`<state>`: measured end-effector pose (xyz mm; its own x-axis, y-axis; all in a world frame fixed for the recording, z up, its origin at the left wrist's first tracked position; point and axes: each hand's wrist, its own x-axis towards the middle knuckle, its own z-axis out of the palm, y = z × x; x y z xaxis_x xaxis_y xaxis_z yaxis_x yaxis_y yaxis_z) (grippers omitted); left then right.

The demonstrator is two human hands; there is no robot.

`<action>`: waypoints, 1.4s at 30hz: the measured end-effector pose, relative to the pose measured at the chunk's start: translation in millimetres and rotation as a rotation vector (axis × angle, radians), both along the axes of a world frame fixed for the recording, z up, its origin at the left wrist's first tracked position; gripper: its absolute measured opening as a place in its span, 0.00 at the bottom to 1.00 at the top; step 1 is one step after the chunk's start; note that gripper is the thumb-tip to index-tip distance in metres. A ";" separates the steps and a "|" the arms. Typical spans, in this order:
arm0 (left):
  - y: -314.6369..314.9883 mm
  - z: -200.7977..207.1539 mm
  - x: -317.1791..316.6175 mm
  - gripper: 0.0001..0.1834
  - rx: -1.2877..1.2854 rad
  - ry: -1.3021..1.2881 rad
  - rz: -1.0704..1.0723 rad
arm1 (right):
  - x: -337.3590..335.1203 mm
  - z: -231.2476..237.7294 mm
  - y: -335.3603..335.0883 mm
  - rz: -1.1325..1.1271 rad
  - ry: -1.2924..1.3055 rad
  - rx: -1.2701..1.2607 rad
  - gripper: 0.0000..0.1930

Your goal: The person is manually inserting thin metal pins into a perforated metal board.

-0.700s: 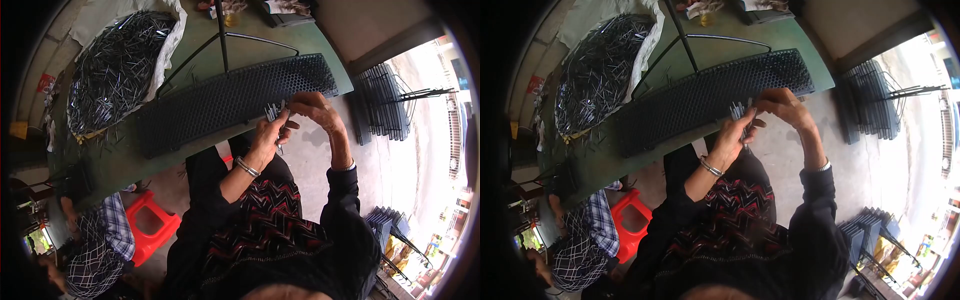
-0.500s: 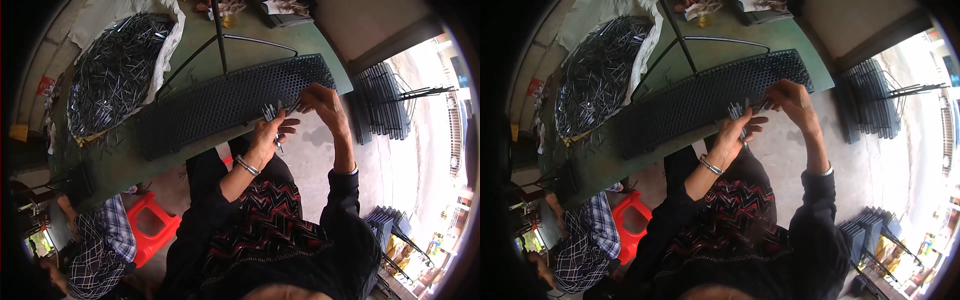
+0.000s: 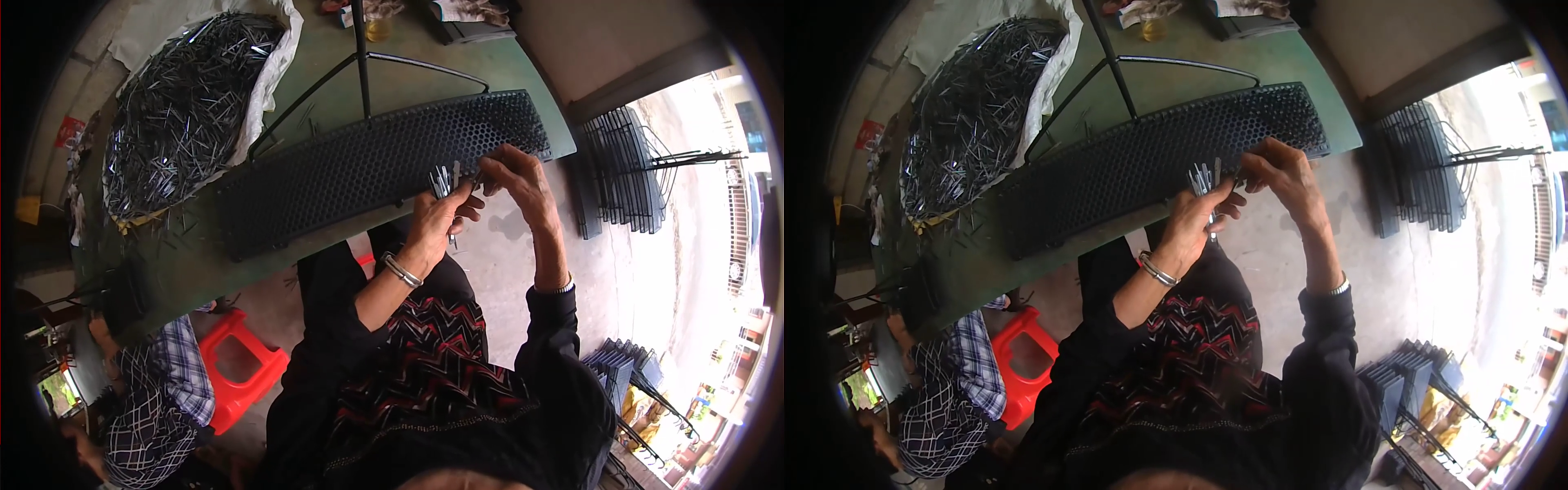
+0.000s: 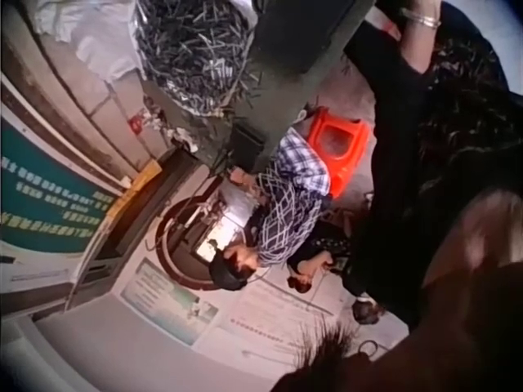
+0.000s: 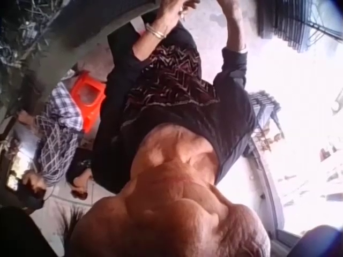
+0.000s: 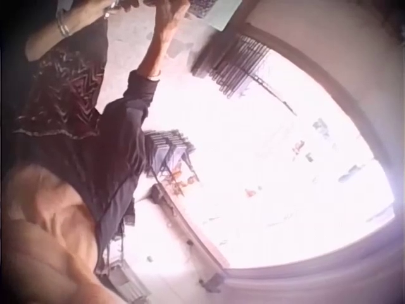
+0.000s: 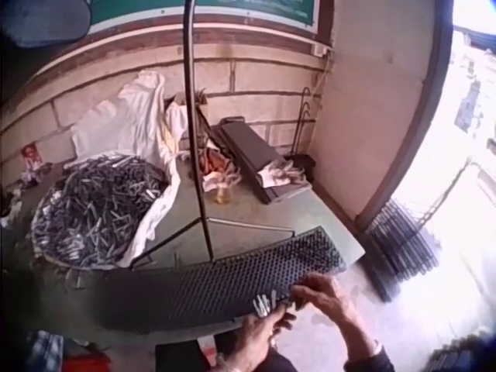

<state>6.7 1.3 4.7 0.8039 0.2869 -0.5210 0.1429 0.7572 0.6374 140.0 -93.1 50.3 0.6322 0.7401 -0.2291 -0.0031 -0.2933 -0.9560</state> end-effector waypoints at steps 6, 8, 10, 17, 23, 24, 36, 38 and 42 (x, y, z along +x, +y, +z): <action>-2.7 9.0 -1.8 0.09 -0.014 -0.022 0.035 | 0.1 -7.3 -1.1 -0.007 0.007 0.007 0.08; -5.1 11.1 -2.9 0.09 0.003 -0.008 0.060 | 2.2 -8.4 -3.6 0.013 0.002 -0.001 0.08; -7.5 10.5 -2.7 0.09 -0.003 -0.004 0.068 | 1.6 -6.9 -4.5 0.033 0.000 -0.010 0.08; -13.1 4.2 -2.1 0.10 -0.015 0.020 0.050 | 5.7 -2.2 -8.2 0.076 0.025 -0.037 0.07; -8.7 -19.4 -3.1 0.14 -0.307 -0.051 0.098 | 16.1 -2.3 -6.6 -0.189 -0.243 0.069 0.05; -9.0 -20.1 -2.2 0.14 -0.308 -0.051 0.093 | 19.9 -2.9 -5.3 -0.344 -0.397 0.099 0.04; -11.3 -11.3 -2.6 0.15 -0.358 -0.012 0.060 | 40.9 -24.3 20.2 -0.441 -0.742 -0.015 0.06; -11.5 -14.1 -3.8 0.14 -0.384 -0.051 0.055 | 38.4 -21.6 20.5 -0.429 -0.705 -0.008 0.07; -11.5 -16.5 -4.9 0.15 -0.352 -0.034 0.045 | 40.9 -23.6 20.3 -0.391 -0.703 -0.016 0.07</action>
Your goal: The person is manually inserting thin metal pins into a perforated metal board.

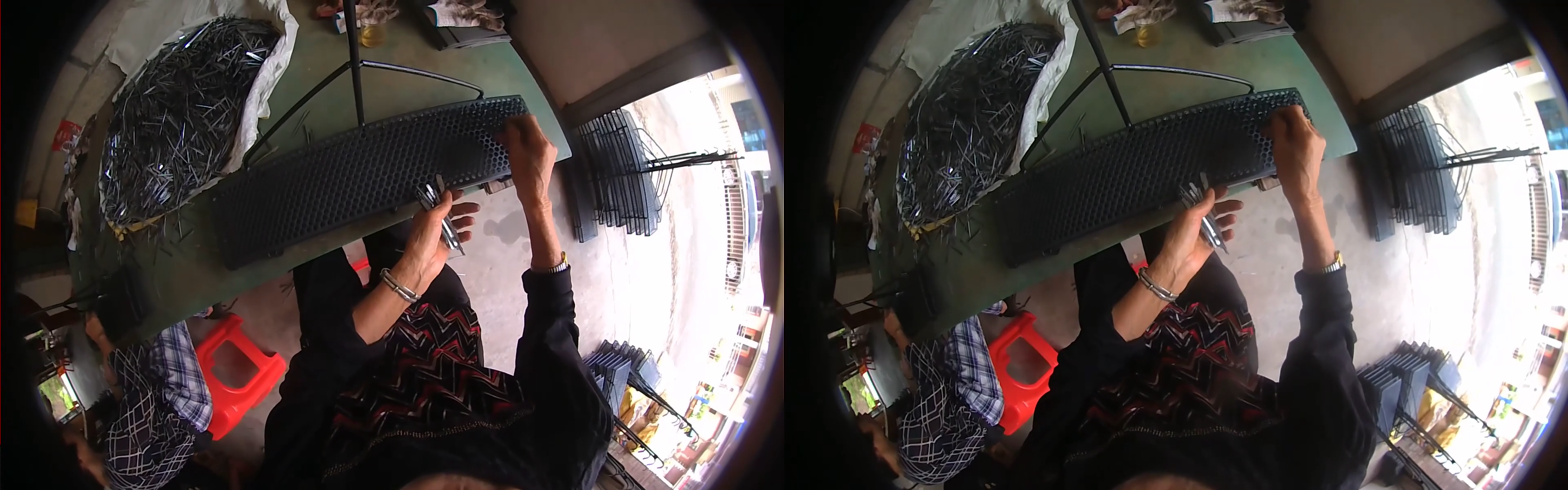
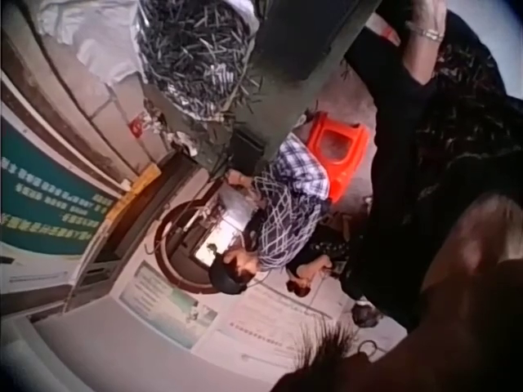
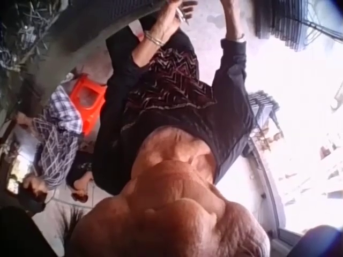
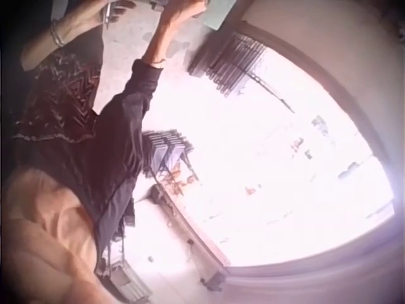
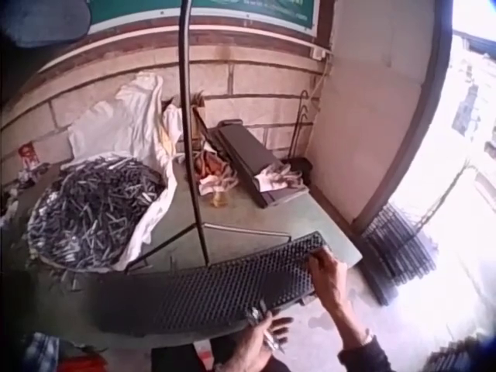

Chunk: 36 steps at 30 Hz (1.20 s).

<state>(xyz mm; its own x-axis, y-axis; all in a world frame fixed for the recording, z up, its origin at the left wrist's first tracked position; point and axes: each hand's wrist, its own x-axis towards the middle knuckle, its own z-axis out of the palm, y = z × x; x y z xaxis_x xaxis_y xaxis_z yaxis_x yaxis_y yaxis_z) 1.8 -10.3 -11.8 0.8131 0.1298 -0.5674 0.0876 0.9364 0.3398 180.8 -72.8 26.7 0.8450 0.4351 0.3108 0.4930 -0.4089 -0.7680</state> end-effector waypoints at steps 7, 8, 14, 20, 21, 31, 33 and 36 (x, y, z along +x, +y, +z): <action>-0.1 -8.5 0.2 0.14 -0.013 0.019 0.119 | 0.2 11.7 6.2 0.100 -0.021 -0.077 0.05; -0.6 -16.0 -0.8 0.14 -0.041 -0.039 0.119 | 0.2 11.0 6.5 0.103 -0.021 -0.078 0.05; -1.2 -0.4 -3.6 0.14 0.018 0.000 0.096 | 6.1 -6.3 2.7 0.080 -0.278 -0.261 0.04; 2.3 5.4 -6.1 0.16 0.022 -0.008 0.076 | -1.1 -12.0 4.7 -0.020 -0.334 -0.259 0.07; 2.5 7.0 -6.5 0.16 0.020 -0.005 0.076 | -1.2 -13.8 5.0 -0.044 -0.346 -0.289 0.08; 3.1 12.9 -9.4 0.17 0.089 -0.002 0.057 | -26.5 14.4 -9.0 0.349 0.187 -0.304 0.14; 4.0 15.1 -9.2 0.17 0.131 -0.020 0.031 | -41.6 18.2 -10.6 0.567 0.457 -0.210 0.12; 0.4 20.9 -8.1 0.17 0.136 -0.035 0.042 | -44.7 20.2 -15.8 0.538 0.635 -0.141 0.11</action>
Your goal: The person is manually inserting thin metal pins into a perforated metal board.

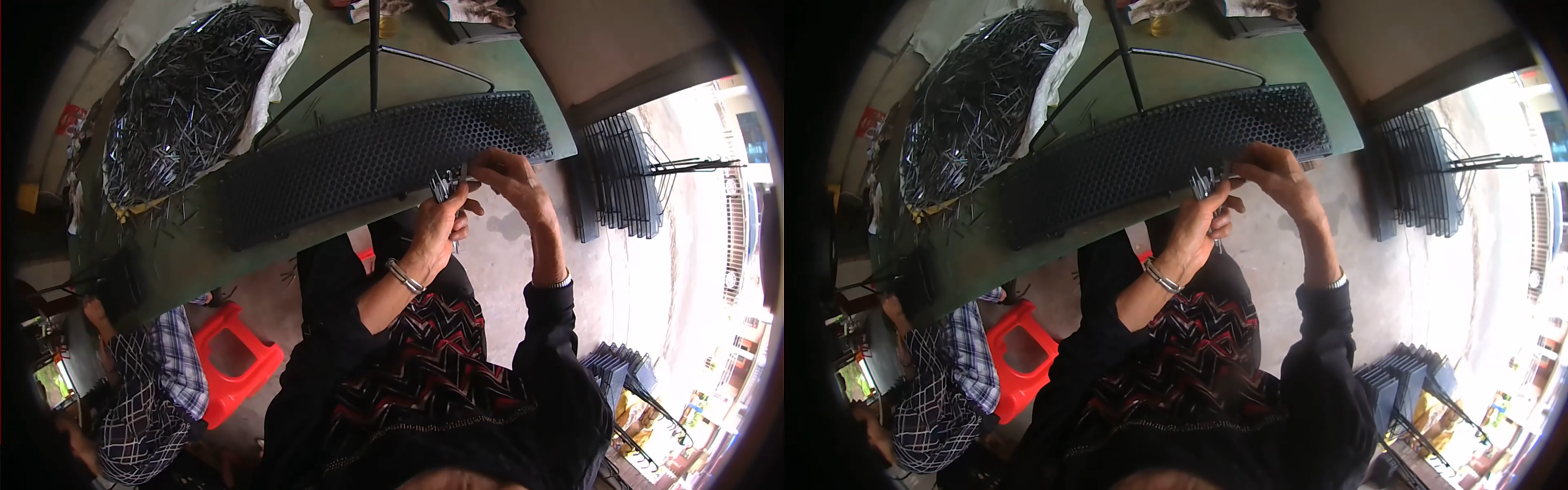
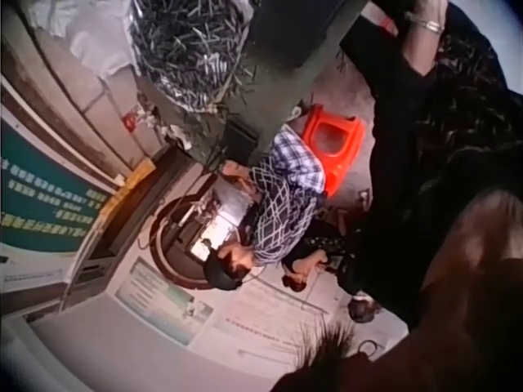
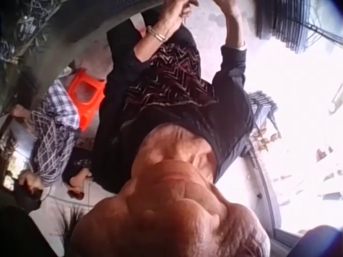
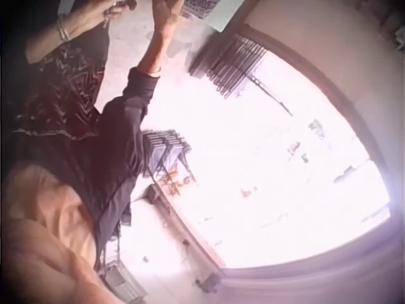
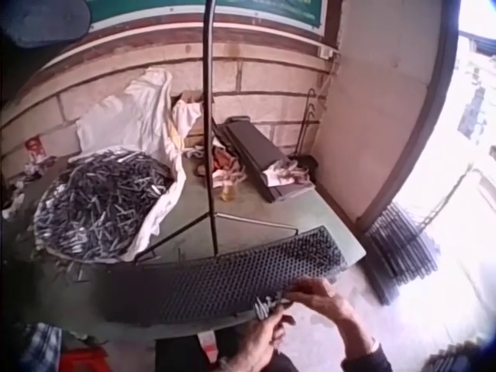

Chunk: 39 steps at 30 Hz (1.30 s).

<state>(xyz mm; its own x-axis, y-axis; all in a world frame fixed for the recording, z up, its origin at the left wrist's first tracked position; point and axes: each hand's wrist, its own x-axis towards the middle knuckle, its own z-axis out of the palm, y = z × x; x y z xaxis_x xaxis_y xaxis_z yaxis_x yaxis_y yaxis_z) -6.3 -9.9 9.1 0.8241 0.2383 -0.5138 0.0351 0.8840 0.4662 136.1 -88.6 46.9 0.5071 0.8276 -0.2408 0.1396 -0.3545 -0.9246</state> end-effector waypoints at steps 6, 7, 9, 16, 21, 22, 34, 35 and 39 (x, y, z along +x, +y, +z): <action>1.4 -2.6 0.3 0.15 0.010 0.012 -0.004 | -4.1 6.8 0.1 -0.028 -0.054 -0.065 0.10; 1.1 -2.4 -0.2 0.15 0.009 0.014 -0.003 | -4.0 7.7 -0.7 -0.017 -0.024 -0.082 0.10; 1.4 -1.2 -0.6 0.14 0.029 0.015 -0.025 | -3.2 5.1 -2.7 -0.035 0.024 -0.083 0.10; 1.3 -1.4 -0.4 0.13 0.043 -0.004 -0.007 | -10.4 5.4 0.0 -0.067 0.109 -0.013 0.08; 1.2 6.5 -1.6 0.10 0.094 0.001 0.009 | -13.9 -1.3 -1.4 -0.107 0.182 0.062 0.08; 1.8 6.5 -1.7 0.10 0.095 0.001 0.010 | -14.4 -1.5 -1.2 -0.128 0.185 0.079 0.07; 0.0 1.9 -3.1 0.09 0.157 0.001 -0.095 | -9.5 -2.8 -8.7 -0.097 0.078 -0.040 0.07; 0.1 2.5 -2.5 0.10 0.127 -0.008 -0.090 | -7.0 -0.5 -10.7 -0.104 0.077 -0.041 0.07; 2.3 -5.4 3.5 0.18 -0.001 -0.004 -0.013 | 4.1 11.1 -15.6 -0.315 -0.079 0.129 0.07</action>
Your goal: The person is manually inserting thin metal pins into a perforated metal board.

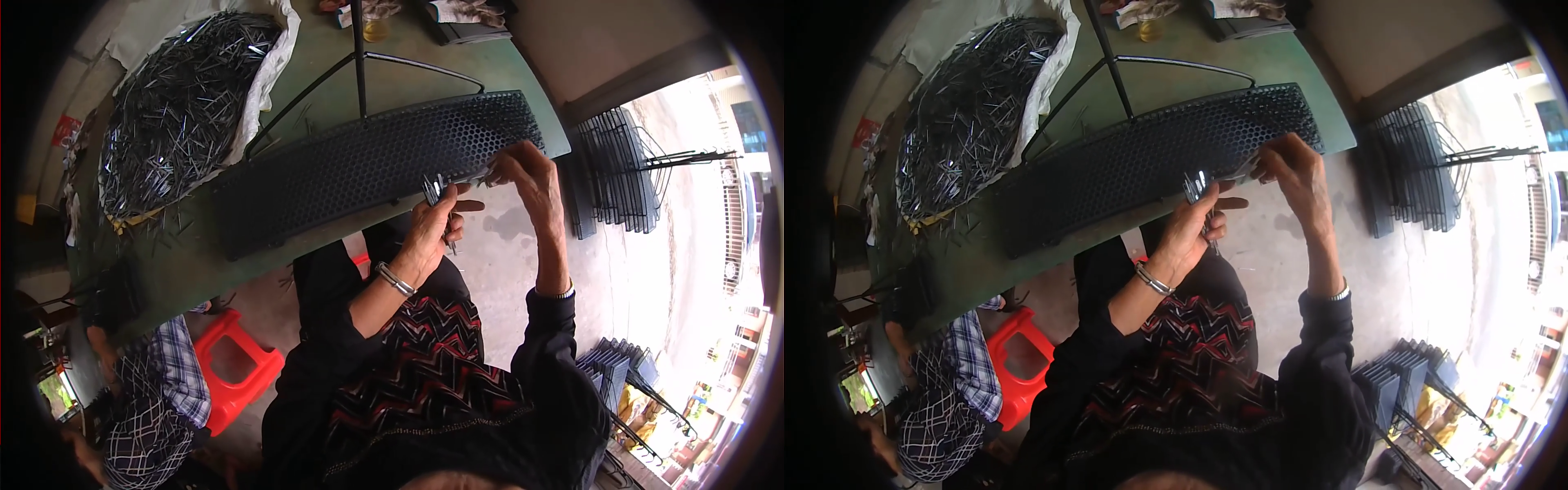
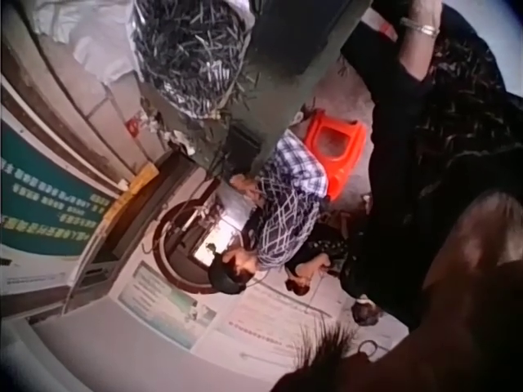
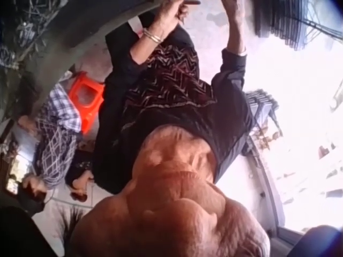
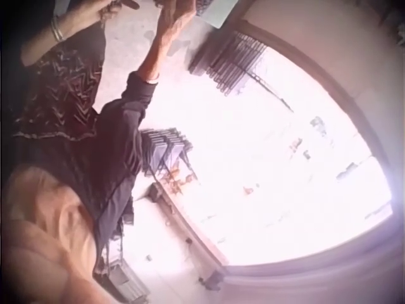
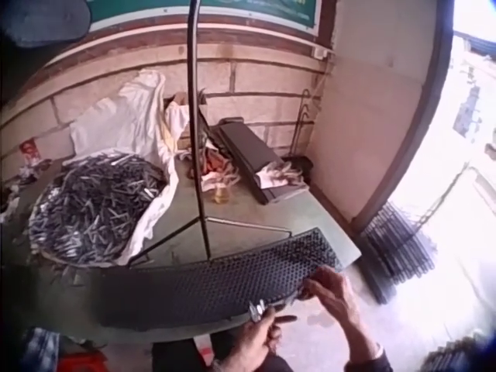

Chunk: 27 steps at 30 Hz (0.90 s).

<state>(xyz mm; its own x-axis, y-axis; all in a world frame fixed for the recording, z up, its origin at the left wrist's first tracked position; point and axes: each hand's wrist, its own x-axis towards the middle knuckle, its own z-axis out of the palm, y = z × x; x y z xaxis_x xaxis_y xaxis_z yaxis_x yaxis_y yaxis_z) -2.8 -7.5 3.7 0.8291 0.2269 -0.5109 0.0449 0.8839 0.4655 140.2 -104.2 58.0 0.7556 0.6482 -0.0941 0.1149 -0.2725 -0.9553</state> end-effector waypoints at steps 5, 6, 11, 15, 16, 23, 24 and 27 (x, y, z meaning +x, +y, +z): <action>7.6 -14.1 6.8 0.18 -0.066 -0.042 -0.052 | 25.5 -15.8 5.0 -0.284 -0.429 0.110 0.04; 6.5 -15.0 8.4 0.18 -0.090 -0.043 -0.046 | 25.6 -15.5 8.0 -0.299 -0.443 0.135 0.04; 0.6 -17.9 12.1 0.17 -0.116 -0.064 0.003 | 35.4 -29.7 14.9 -0.351 -0.566 -0.040 0.05; -1.1 1.0 12.2 0.19 -0.075 0.034 -0.026 | 35.4 -24.7 19.5 -0.323 -0.554 -0.088 0.05; -1.1 6.0 12.6 0.20 -0.074 0.067 -0.038 | 35.9 -24.4 20.1 -0.322 -0.546 -0.092 0.05; 4.8 0.7 9.0 0.19 -0.131 -0.054 -0.133 | 42.8 -30.9 13.8 -0.263 -0.553 -0.075 0.05; 4.6 4.6 8.9 0.18 -0.108 -0.011 -0.110 | 42.4 -31.8 14.6 -0.239 -0.617 -0.171 0.05; 5.9 4.4 5.9 0.17 -0.066 0.020 -0.088 | 37.6 -41.2 16.4 -0.226 -0.768 -0.275 0.05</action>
<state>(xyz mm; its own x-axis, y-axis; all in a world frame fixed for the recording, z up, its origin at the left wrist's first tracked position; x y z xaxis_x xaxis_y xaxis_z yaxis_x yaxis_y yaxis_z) 3.1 -1.6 8.1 0.8336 0.1188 -0.5394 0.1325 0.9050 0.4042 177.8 -87.8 16.8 0.7828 0.5030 0.3663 0.6198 -0.5784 -0.5304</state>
